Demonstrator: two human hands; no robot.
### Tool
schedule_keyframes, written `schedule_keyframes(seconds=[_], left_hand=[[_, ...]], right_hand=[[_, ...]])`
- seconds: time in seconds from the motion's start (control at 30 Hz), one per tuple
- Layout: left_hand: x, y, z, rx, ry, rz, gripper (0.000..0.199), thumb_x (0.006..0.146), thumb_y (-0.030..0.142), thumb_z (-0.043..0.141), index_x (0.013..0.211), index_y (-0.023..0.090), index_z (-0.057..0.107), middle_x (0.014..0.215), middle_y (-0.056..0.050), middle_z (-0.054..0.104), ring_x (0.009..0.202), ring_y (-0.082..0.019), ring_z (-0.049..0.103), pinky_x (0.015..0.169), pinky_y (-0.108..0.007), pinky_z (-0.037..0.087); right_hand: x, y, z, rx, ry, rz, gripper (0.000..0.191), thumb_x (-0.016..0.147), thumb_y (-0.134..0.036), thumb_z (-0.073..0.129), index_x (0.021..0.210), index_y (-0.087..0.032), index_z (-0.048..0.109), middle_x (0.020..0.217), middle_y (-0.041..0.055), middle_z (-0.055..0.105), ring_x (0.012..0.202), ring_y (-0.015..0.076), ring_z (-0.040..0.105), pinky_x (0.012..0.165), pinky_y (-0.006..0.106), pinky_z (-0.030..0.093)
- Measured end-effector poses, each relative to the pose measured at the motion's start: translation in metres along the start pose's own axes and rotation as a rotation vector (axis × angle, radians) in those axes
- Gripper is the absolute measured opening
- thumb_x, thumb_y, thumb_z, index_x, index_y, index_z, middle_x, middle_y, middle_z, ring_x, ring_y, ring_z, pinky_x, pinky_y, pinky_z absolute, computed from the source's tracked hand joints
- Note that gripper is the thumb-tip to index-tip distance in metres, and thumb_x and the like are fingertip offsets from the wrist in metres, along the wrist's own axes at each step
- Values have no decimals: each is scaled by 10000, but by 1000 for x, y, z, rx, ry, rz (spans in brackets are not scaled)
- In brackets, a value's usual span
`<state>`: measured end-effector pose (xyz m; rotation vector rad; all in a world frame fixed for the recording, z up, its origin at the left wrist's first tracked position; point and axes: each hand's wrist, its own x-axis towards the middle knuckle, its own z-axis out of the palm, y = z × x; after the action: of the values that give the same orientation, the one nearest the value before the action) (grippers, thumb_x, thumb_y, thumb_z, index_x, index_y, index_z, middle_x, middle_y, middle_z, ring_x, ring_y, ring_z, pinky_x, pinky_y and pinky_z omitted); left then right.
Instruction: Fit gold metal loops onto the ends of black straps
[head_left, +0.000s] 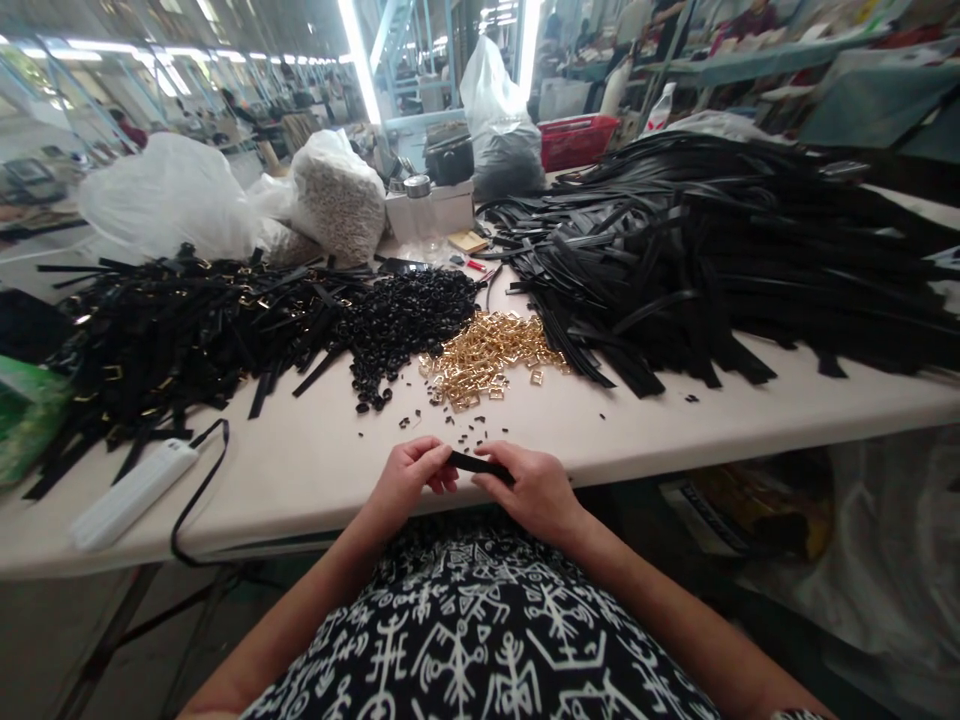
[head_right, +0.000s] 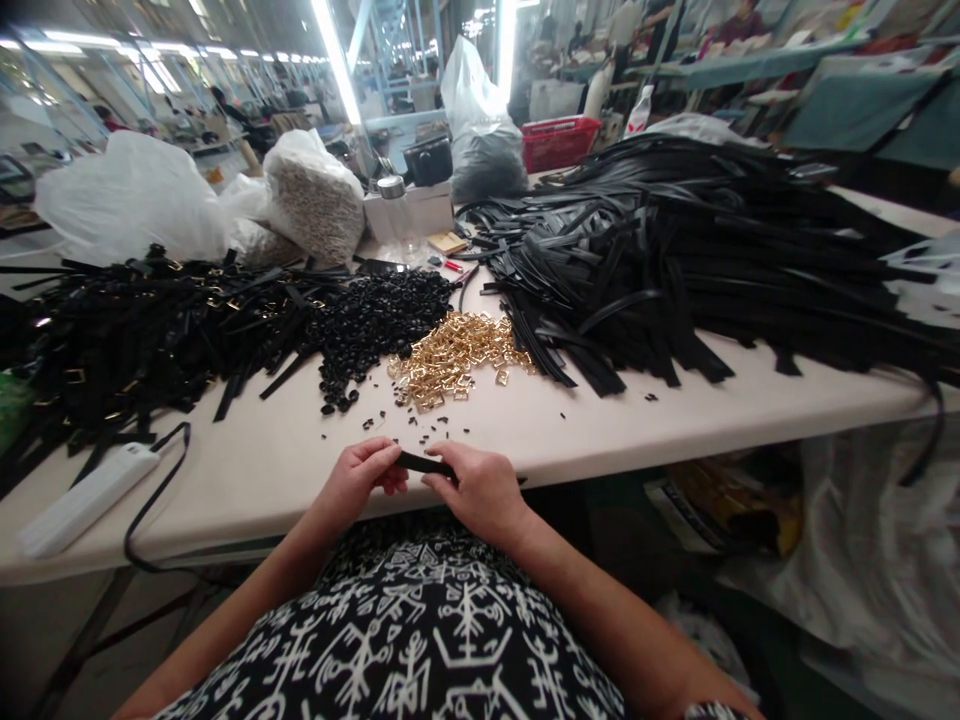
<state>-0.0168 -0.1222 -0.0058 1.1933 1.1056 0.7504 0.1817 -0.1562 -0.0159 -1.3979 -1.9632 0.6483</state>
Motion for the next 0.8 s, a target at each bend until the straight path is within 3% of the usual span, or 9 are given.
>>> schedule_keyframes(seconds=[0.17, 0.33, 0.47, 0.57, 0.67, 0.73, 0.8], left_hand=[[2, -7, 4, -245, -15, -103, 295, 809, 413, 611, 683, 146, 616, 619, -34, 646, 492, -104, 564, 470, -209, 405], [5, -12, 9, -404, -69, -211, 294, 776, 418, 641, 705, 135, 614, 571, -9, 613, 447, -80, 524, 431, -182, 378], [4, -13, 12, -387, -102, -214, 311, 798, 432, 620, 701, 137, 602, 582, -7, 608, 451, -77, 527, 432, -181, 385], [3, -10, 12, -152, -60, -41, 267, 844, 403, 586, 846, 144, 648, 705, -30, 660, 552, -105, 596, 516, -214, 459], [3, -7, 10, 251, 27, 319, 250, 828, 300, 643, 1055, 196, 668, 979, -63, 688, 823, -155, 655, 731, -285, 524], [4, -6, 10, 494, -2, 531, 205, 838, 247, 644, 1035, 218, 696, 1051, -70, 677, 955, -175, 636, 845, -321, 510], [4, -5, 10, 620, -61, 637, 148, 864, 225, 618, 975, 218, 715, 1009, -68, 685, 955, -172, 634, 855, -322, 512]], right_hand=[[-1, 0, 1, 65, 105, -95, 211, 890, -304, 605, 1080, -229, 657, 952, 41, 703, 845, 177, 651, 777, 282, 491], [-1, -1, 0, 86, 161, -133, 208, 920, -319, 562, 1020, -189, 689, 818, 42, 676, 740, 162, 624, 699, 265, 481], [-2, 2, 1, 121, 159, -144, 166, 920, -279, 552, 938, -194, 693, 762, 27, 656, 696, 144, 596, 661, 247, 458], [-3, 7, 4, 125, 161, -144, 149, 917, -248, 554, 870, -194, 684, 728, 15, 635, 667, 131, 576, 633, 234, 432], [-4, 10, 6, 73, 160, -161, 157, 917, -236, 551, 833, -182, 672, 715, 17, 619, 658, 128, 568, 629, 230, 417], [-5, 11, 8, 14, 152, -187, 167, 923, -231, 538, 836, -178, 669, 715, 20, 616, 663, 131, 571, 633, 231, 410], [-7, 11, 9, -53, 147, -206, 174, 925, -223, 526, 838, -178, 670, 710, 20, 612, 654, 132, 569, 621, 234, 396]])
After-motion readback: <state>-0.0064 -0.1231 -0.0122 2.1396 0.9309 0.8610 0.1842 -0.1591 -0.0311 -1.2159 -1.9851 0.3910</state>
